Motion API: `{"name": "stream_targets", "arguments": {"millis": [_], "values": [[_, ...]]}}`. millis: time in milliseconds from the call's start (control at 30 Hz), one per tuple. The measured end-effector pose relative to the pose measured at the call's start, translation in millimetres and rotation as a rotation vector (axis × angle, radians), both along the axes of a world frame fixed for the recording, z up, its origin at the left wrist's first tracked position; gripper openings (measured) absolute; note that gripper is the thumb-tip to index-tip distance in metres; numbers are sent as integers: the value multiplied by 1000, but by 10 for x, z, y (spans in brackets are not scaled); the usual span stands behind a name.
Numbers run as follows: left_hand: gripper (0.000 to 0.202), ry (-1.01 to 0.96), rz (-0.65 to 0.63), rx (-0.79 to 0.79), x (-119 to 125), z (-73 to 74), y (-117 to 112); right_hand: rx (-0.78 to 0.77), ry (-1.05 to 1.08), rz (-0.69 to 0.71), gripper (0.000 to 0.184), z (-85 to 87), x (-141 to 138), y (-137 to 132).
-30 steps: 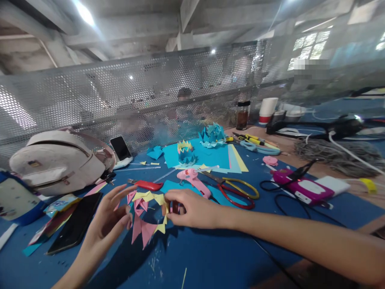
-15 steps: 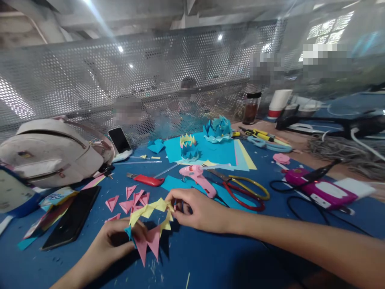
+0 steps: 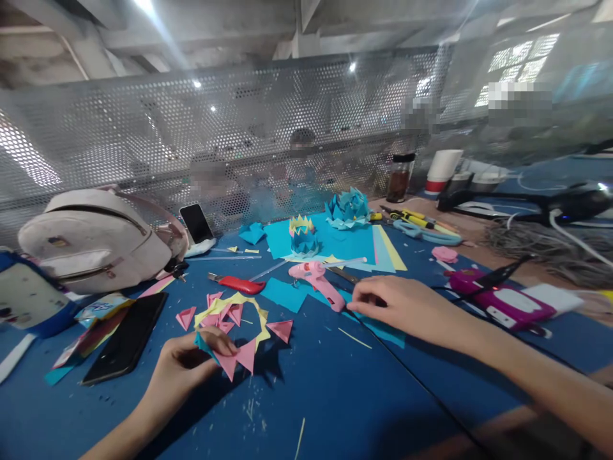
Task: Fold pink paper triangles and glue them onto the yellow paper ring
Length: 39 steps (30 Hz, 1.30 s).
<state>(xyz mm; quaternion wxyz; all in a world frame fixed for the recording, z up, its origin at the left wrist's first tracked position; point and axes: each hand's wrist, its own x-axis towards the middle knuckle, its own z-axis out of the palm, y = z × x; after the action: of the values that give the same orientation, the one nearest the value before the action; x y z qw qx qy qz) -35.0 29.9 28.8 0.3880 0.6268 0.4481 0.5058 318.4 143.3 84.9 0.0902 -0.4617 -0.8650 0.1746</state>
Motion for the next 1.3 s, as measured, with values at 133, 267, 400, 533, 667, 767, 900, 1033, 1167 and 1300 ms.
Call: {"name": "stream_targets", "arguments": {"millis": [133, 267, 400, 533, 667, 767, 900, 1033, 1167, 1300], "values": [[8, -7, 26, 62, 28, 14, -8, -56, 112, 27, 58, -88, -119, 193], [9, 26, 39, 154, 32, 6, -16, -153, 152, 53, 58, -92, -441, 296], [11, 80, 76, 208, 12, -10, -18, -250, 272, 91, 49, -170, -660, 334], [19, 178, 95, 264, -18, -35, -23, -141, 418, 29, 39, -368, -676, 350], [23, 303, 184, 336, -55, -60, -39, -240, 540, 46, 45, -478, -614, 282], [23, 343, 263, 396, -72, -77, -43, -305, 628, 173, 45, -470, -578, 187], [22, 385, 250, 380, -68, -93, -32, -256, 576, 384, 44, -381, -555, 55], [23, 412, 231, 380, -31, -83, -33, -21, 450, 453, 41, -275, -598, -62], [24, 416, 215, 427, 22, -69, -58, -57, 397, 418, 34, -285, -648, -133], [24, 444, 187, 436, 56, -65, -71, -117, 374, 392, 32, -352, -650, -137]]}}
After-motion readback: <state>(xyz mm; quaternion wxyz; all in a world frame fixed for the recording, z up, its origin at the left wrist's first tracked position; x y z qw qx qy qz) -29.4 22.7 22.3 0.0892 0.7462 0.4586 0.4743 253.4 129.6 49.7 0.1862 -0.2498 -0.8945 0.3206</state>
